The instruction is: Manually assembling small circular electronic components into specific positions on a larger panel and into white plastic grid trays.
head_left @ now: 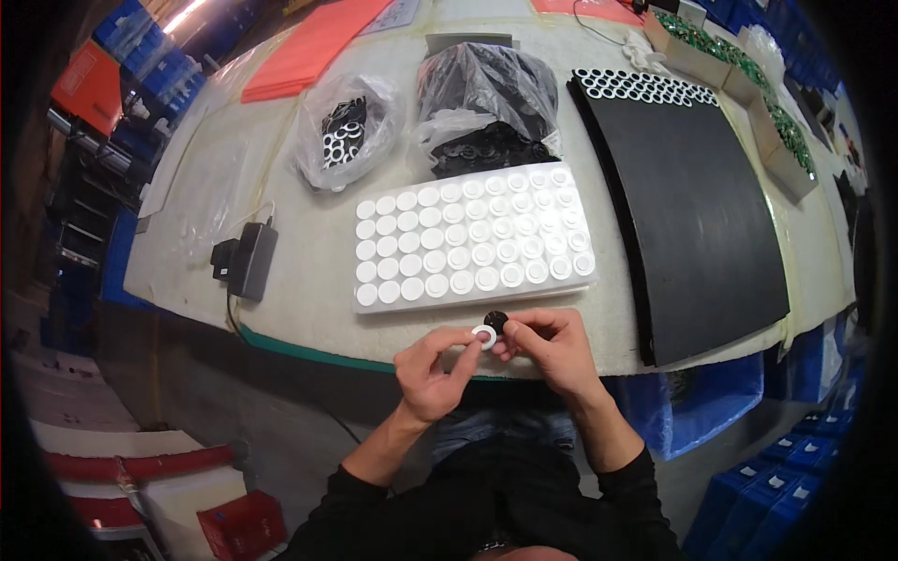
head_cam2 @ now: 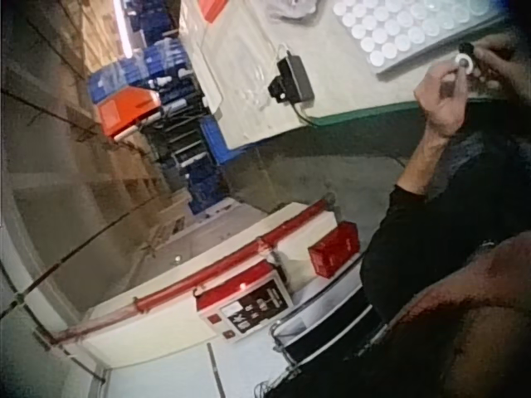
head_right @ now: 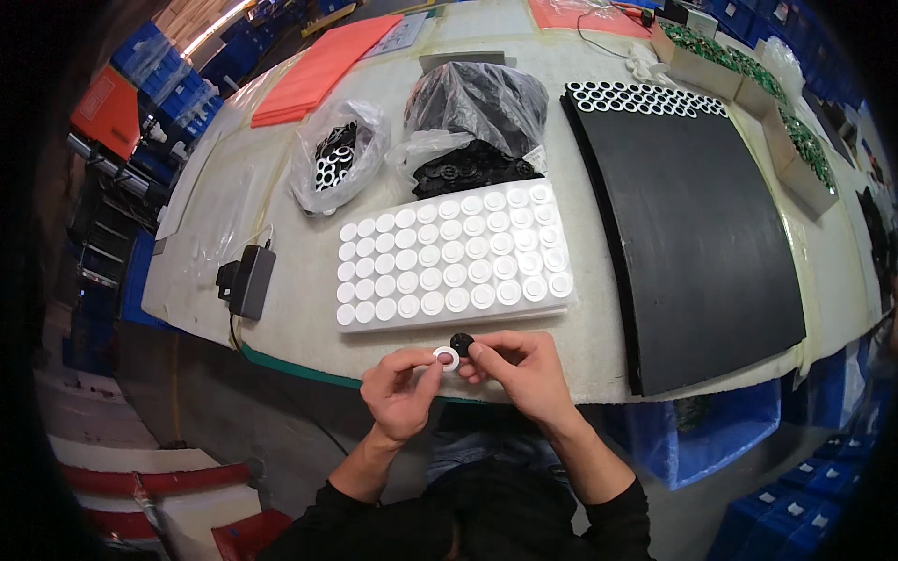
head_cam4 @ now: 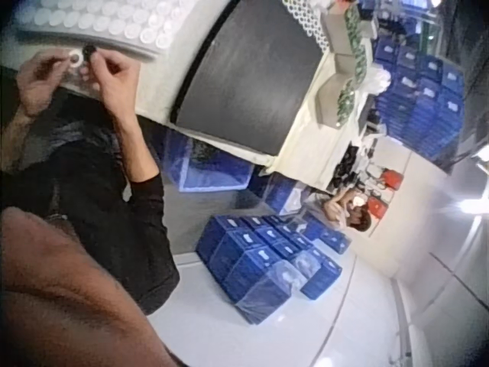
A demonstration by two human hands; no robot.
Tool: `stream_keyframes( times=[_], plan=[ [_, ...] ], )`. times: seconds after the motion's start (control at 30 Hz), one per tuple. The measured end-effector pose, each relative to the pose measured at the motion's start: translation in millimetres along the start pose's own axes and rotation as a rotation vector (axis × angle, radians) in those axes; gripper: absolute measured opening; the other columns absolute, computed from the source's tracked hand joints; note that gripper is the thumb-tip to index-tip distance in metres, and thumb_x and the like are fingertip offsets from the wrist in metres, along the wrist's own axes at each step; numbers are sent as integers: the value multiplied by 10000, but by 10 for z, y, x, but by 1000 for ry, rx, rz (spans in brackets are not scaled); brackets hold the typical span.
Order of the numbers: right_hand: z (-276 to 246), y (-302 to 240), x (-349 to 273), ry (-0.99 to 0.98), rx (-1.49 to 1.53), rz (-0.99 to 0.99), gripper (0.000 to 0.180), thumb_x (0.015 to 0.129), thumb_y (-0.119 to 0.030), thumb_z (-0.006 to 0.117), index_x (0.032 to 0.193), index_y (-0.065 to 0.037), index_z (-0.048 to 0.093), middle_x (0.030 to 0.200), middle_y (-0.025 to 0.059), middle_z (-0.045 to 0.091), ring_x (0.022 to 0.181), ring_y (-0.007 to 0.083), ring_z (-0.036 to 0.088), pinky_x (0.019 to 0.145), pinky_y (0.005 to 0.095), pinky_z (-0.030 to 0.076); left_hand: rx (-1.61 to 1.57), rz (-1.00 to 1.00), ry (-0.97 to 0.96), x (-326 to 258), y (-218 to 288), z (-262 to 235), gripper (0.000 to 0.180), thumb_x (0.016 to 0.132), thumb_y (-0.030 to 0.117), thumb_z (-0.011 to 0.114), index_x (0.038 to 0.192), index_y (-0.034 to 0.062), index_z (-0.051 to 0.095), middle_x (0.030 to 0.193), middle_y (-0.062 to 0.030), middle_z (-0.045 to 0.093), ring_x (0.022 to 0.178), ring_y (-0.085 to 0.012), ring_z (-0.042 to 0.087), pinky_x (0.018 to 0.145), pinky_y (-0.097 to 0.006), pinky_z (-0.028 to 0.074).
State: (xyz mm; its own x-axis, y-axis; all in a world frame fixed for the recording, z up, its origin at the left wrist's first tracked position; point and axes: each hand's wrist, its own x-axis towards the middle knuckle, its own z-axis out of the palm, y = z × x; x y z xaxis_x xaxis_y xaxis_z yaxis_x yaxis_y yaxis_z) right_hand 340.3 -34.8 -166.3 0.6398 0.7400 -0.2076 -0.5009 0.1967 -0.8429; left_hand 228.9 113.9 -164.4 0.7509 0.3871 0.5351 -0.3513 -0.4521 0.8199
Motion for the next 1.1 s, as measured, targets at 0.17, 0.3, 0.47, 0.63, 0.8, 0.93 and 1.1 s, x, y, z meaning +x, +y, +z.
stream_keyframes(
  times=[0.17,0.3,0.47,0.63,0.8,0.93,1.1],
  plan=[
    [57,-15,-22,37,-15,-7,192,931,-52,655,1071,77,682,898,123,720,804,152,696,709,265,570,-190,-376,91,51,126,47,134,860,-74,680,988,-61,644,921,-146,713,855,-159,687,749,-250,537],
    [58,-12,-37,47,-91,-42,193,934,-51,652,1078,72,686,916,105,722,824,137,694,722,253,564,-59,-285,-12,143,36,-8,125,840,-48,723,957,-24,687,893,-85,679,819,-114,634,727,-233,525],
    [60,-6,-29,8,-113,-68,194,943,-46,633,1087,73,686,942,100,721,829,134,691,733,249,561,-109,-346,37,162,67,66,116,855,-43,708,965,-14,683,973,-80,642,851,-108,605,765,-233,515],
    [49,-4,-42,2,-97,-68,198,948,-45,623,1093,76,682,962,106,719,839,137,692,744,249,561,-239,-426,23,173,104,109,108,878,-54,677,980,-31,652,1034,-103,654,906,-116,625,784,-242,517],
    [35,6,-51,-5,-65,-77,201,945,-45,628,1097,75,680,971,108,718,854,141,694,750,253,564,-289,-465,67,152,118,145,98,894,-49,661,989,-54,640,1000,-99,678,874,-115,639,771,-236,520],
    [32,6,-62,-17,-54,-86,212,933,-52,649,1103,71,679,952,105,721,835,131,690,744,247,558,-182,-433,80,141,130,152,117,889,-44,672,1004,-53,647,962,-92,689,842,-107,643,754,-233,523],
    [45,-10,-48,20,-87,-72,145,920,-5,639,1030,75,691,873,116,714,786,154,685,730,278,566,-107,-383,77,116,143,152,122,879,-35,690,995,-46,657,898,-87,696,787,-96,643,667,-214,526]
  ],
)
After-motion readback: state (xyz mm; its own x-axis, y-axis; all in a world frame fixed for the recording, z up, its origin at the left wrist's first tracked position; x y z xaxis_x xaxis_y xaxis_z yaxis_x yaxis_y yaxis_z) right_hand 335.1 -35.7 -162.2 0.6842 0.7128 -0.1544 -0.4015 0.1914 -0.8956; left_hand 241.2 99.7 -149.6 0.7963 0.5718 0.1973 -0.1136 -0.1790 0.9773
